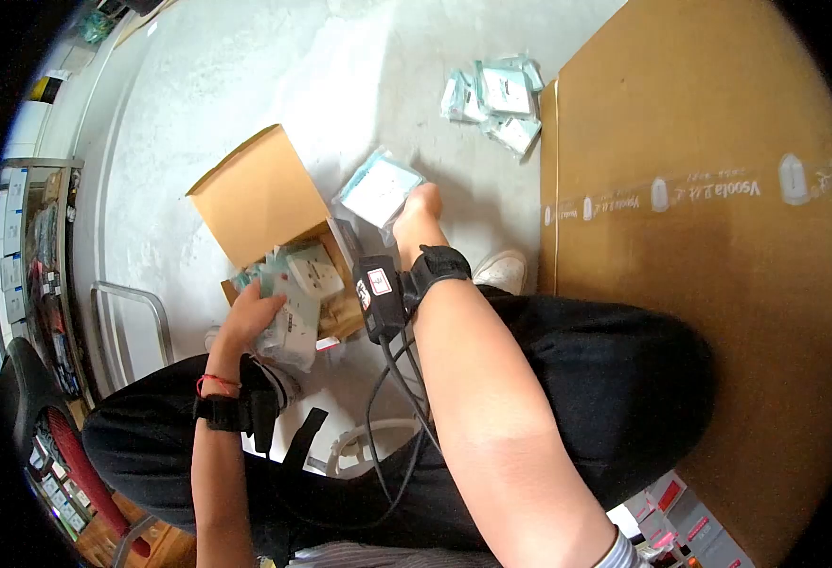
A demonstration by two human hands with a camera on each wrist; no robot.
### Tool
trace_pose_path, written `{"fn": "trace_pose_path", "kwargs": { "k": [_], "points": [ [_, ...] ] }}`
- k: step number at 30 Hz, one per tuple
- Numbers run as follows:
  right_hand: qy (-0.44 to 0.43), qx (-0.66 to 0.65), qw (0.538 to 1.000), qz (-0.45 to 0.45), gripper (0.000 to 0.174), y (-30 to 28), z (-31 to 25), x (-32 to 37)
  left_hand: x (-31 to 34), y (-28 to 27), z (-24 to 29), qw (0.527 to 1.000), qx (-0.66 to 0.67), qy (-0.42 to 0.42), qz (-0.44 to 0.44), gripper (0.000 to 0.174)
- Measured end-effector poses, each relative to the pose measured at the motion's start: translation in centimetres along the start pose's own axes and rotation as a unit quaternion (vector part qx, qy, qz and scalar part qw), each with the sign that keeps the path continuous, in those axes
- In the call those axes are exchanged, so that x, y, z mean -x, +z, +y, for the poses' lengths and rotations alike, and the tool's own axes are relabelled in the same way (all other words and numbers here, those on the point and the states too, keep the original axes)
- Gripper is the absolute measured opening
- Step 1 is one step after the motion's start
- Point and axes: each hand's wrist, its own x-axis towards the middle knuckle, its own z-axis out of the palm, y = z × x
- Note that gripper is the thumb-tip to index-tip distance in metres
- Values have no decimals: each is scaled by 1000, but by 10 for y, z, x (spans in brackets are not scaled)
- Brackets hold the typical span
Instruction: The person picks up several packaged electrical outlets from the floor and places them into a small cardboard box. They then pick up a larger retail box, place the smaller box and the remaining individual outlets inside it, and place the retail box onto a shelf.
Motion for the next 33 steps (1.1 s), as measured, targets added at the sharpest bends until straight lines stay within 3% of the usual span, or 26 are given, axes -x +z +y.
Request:
{"fn": "trace_pose_path", "kwargs": {
  "k": [3, 9, 12, 15, 17, 19, 21, 23, 24, 25, 27, 29, 31, 33],
  "points": [
    [-10, -5, 1000, -6, 37, -1, -2, 0, -5, 6, 15, 991, 56, 99, 75, 34],
    [-20, -7, 1000, -11, 38, -7, -5, -4, -14, 0, 22, 972, -73, 94, 201, 38],
    [-14, -30, 998, -46, 42, -5, -7, -4, -14, -7, 3, 981, 14, 91, 170, 37],
    [-19, -49, 993, -106, 44, -7, -12, -1, 7, -28, 0, 988, 69, 2, 138, 34],
    [-21, -41, 988, -146, 43, -12, -18, -2, 8, -57, -34, 981, 183, -4, 66, 32],
    [-22, 16, 991, -130, 45, -7, -20, 2, 26, -81, -44, 968, 248, -22, 41, 31],
    [20, 113, 964, -241, 43, 5, -23, 24, 33, -96, -64, 967, 248, -11, 48, 33],
    [159, 148, 860, -462, 38, 5, -28, 23, 46, -90, -57, 983, 137, -44, 118, 34],
    [158, 231, 751, -599, 31, 15, -22, 36, 51, -87, -53, 984, 80, -60, 149, 35],
    [111, 366, 728, -570, 31, 27, -10, 57, 49, -83, -58, 992, 44, -49, 112, 37],
    [5, 607, 637, -476, 31, 51, 27, 104, 36, -69, -72, 999, -31, -25, 34, 43],
    [-130, 647, 368, -655, 30, 48, 74, 58, 35, -53, -76, 997, -46, 57, -19, 48],
    [-207, 814, 164, -517, 32, 35, 94, 93, 29, -38, -81, 989, -63, 121, -59, 55],
    [-170, 866, 205, -424, 33, 19, 97, 101, 17, -25, -90, 979, -82, 166, -84, 61]
  ]
}}
